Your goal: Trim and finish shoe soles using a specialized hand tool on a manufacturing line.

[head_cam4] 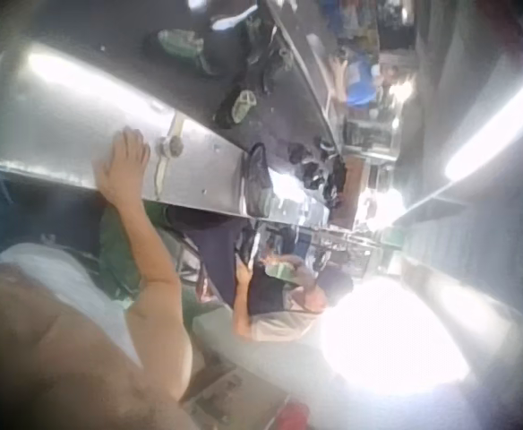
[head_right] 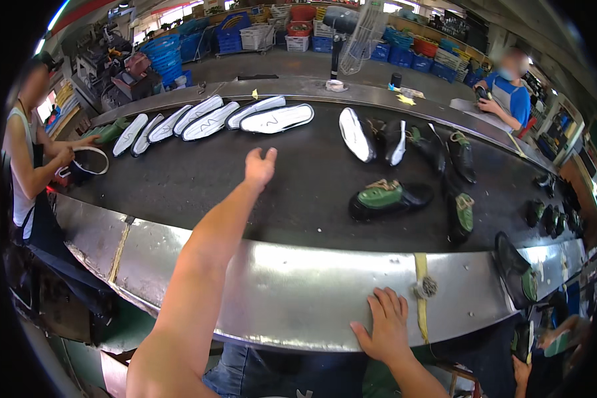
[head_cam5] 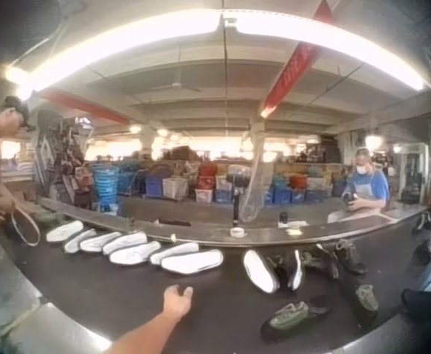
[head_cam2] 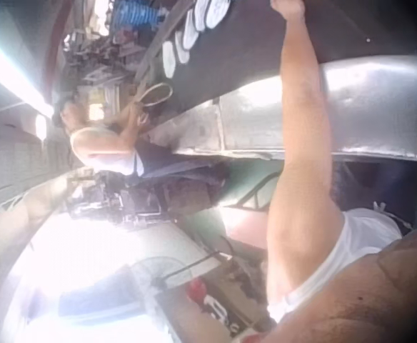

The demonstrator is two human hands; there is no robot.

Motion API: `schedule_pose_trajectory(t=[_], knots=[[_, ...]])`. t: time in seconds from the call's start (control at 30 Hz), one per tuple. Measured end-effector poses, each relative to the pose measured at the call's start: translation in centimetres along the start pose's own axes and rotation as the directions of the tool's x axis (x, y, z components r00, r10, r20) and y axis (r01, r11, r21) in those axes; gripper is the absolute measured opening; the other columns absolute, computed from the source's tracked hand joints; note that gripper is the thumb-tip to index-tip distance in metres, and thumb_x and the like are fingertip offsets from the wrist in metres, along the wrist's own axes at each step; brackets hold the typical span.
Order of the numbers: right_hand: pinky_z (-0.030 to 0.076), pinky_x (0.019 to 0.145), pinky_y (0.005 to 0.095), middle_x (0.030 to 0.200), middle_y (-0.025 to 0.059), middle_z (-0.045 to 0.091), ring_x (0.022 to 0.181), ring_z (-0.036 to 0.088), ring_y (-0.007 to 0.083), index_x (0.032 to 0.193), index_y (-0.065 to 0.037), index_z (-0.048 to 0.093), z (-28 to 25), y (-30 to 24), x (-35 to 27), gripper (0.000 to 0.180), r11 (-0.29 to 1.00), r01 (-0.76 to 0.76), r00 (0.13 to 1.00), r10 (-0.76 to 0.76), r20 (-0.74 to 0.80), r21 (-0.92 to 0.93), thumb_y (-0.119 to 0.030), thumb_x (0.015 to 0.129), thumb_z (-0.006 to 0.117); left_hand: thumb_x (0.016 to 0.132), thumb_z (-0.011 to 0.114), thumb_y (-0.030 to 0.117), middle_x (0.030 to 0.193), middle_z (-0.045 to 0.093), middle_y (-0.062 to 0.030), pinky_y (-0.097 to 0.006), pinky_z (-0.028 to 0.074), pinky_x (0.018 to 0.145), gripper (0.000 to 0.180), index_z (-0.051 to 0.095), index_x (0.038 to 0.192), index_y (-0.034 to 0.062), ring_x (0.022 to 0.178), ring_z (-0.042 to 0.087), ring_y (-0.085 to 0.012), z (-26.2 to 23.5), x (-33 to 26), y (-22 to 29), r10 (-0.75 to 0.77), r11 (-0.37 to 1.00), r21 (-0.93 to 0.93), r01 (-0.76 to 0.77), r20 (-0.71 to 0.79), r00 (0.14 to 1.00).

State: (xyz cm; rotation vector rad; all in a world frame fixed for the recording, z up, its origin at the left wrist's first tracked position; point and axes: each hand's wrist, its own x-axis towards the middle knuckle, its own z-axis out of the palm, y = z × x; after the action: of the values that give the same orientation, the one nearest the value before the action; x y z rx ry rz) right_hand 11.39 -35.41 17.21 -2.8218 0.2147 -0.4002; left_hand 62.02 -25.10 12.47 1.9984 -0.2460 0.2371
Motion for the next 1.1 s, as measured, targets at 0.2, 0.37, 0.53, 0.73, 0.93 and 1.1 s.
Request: schedule_pose_trajectory(t=[0.2, 0.37, 0.53, 0.73, 0.93, 1.1], knots=[[0.028, 0.11, 0.0563, 0.137, 0.0195, 0.05, 0.132, 0.043, 0.0393, 0.127, 0.001, 0.056, 0.2, -0.2, 0.7, 0.062, 0.998, -0.046, 0.994, 0.049, 0.098, -0.031, -0.036, 0.081, 0.074, 0.087, 0.065, 0.059, 0.162, 0.015, -0.0296, -0.05, 0.023, 0.121, 0.084, 0.044, 0.149, 0.0073, 0.151, 0.012, -0.0459, -2.4, 11.4, -7.4, 0.023, 0.964, 0.265, 0.014, -0.136, 0.99], [0.03, 0.108, 0.0604, 0.14, 0.0265, 0.048, 0.129, 0.044, 0.047, 0.135, 0.003, 0.049, -0.1, -1.0, 1.9, 0.067, 0.999, -0.052, 0.988, 0.052, 0.143, -0.006, -0.043, 0.09, 0.066, 0.083, 0.054, 0.079, 0.163, 0.011, -0.0287, -0.054, 0.019, 0.121, 0.085, 0.053, 0.146, 0.0219, 0.152, 0.006, -0.0469, -2.4, 18.0, -8.2, 0.105, 0.892, 0.45, -0.039, -0.122, 0.987], [0.033, 0.103, 0.0602, 0.128, 0.0236, 0.053, 0.123, 0.047, 0.0452, 0.12, 0.004, 0.057, -0.8, -0.7, 2.1, 0.068, 0.993, -0.093, 0.979, 0.104, 0.176, -0.071, -0.042, 0.075, 0.077, 0.083, 0.048, 0.084, 0.155, 0.034, -0.0301, -0.058, 0.028, 0.115, 0.092, 0.054, 0.144, 0.0154, 0.145, 0.031, -0.0447, -1.1, 19.4, -0.7, -0.144, 0.816, 0.573, -0.077, 0.331, 0.933], [0.032, 0.107, 0.0559, 0.134, 0.0203, 0.052, 0.128, 0.045, 0.0415, 0.126, 0.0, 0.056, -0.6, 0.0, 2.7, 0.065, 0.996, -0.085, 0.981, 0.085, 0.176, -0.005, -0.041, 0.08, 0.076, 0.087, 0.057, 0.072, 0.139, 0.049, -0.0361, -0.044, 0.04, 0.111, 0.088, 0.062, 0.126, -0.0068, 0.134, 0.044, -0.045, 1.8, 17.2, -4.4, 0.106, 0.788, 0.539, -0.3, 0.361, 0.927], [0.026, 0.112, 0.0547, 0.142, 0.0177, 0.047, 0.137, 0.038, 0.0377, 0.131, -0.001, 0.053, -0.8, -0.1, 0.9, 0.064, 0.996, -0.094, 0.987, 0.093, 0.129, 0.003, -0.044, 0.087, 0.069, 0.089, 0.059, 0.067, 0.135, 0.052, -0.0323, -0.047, 0.047, 0.103, 0.081, 0.063, 0.123, -0.0064, 0.123, 0.055, -0.044, -2.2, 6.2, 1.9, 0.002, 0.753, 0.607, -0.254, 0.384, 0.923], [0.026, 0.113, 0.0561, 0.143, 0.0189, 0.047, 0.138, 0.036, 0.0377, 0.13, 0.001, 0.053, 0.0, 0.2, -0.4, 0.061, 0.999, -0.026, 0.999, 0.025, 0.029, 0.03, -0.043, 0.09, 0.066, 0.088, 0.063, 0.061, 0.132, 0.052, -0.037, -0.045, 0.045, 0.105, 0.076, 0.065, 0.119, -0.0084, 0.121, 0.056, -0.0462, -16.3, -4.8, 4.3, -0.04, 0.729, 0.598, -0.333, 0.522, 0.852]])
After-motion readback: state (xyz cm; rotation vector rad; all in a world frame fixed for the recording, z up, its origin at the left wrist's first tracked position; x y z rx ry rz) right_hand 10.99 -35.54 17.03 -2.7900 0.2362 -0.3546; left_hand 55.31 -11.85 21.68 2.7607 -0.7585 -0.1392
